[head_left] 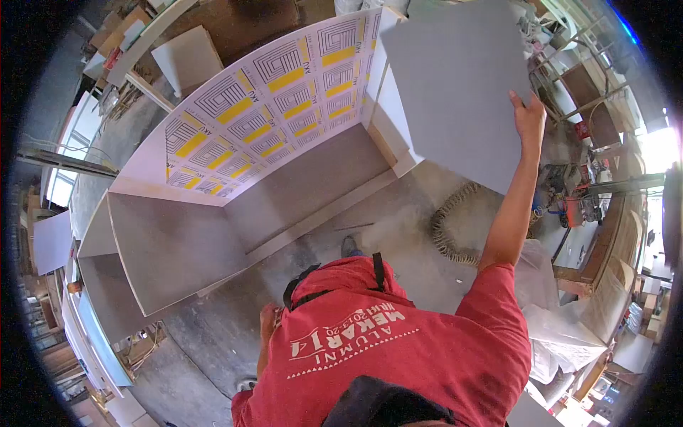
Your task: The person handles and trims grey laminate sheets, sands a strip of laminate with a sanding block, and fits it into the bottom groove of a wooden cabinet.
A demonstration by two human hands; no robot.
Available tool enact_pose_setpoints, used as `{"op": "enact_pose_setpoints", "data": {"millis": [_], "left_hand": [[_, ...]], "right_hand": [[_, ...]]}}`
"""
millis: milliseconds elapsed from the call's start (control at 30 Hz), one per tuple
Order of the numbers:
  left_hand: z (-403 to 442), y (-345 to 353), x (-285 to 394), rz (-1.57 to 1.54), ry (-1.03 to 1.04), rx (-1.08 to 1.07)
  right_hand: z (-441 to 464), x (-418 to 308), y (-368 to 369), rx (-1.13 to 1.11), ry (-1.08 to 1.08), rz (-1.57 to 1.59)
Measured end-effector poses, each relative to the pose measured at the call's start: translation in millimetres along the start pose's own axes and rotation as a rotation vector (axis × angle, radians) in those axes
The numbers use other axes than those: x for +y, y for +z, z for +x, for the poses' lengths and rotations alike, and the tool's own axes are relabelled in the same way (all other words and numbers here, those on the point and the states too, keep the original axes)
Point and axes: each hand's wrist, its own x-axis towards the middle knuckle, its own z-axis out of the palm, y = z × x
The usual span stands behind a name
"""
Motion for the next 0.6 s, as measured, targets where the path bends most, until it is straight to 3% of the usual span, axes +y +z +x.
{"op": "enact_pose_setpoints", "data": {"millis": [33, 100, 167, 267, 333, 367, 467, 600], "left_hand": [[16, -4, -18, -0.053, -0.015, -0.002], [42, -4, -41, -0.161, -0.043, -0.005], [55, -4, -33, -0.218, -0.043, -0.01], [37, -1, 4, 0.108, 0.059, 0.007], [22, 5, 10, 0.26, 0.094, 0.022], [18, 9, 8, 0.307, 0.102, 0.029], [2, 20, 2, 0.141, 0.114, 0.065], [-47, 45, 4, -0.147, -0.016, 0.179]], "right_hand": [[9, 2, 3, 0.007, -0.004, -0.005], [38, 7, 14, -0.144, -0.153, -0.316], [45, -21, 16, -0.185, -0.097, -0.333], [91, -24, 60, -0.242, -0.209, -0.39], [122, -20, 92, -0.201, -0.461, -0.346], [138, -23, 105, -0.208, -0.473, -0.344], [183, -36, 146, -0.276, -0.51, -0.388], [222, -51, 182, -0.436, -0.454, -0.343]]}}
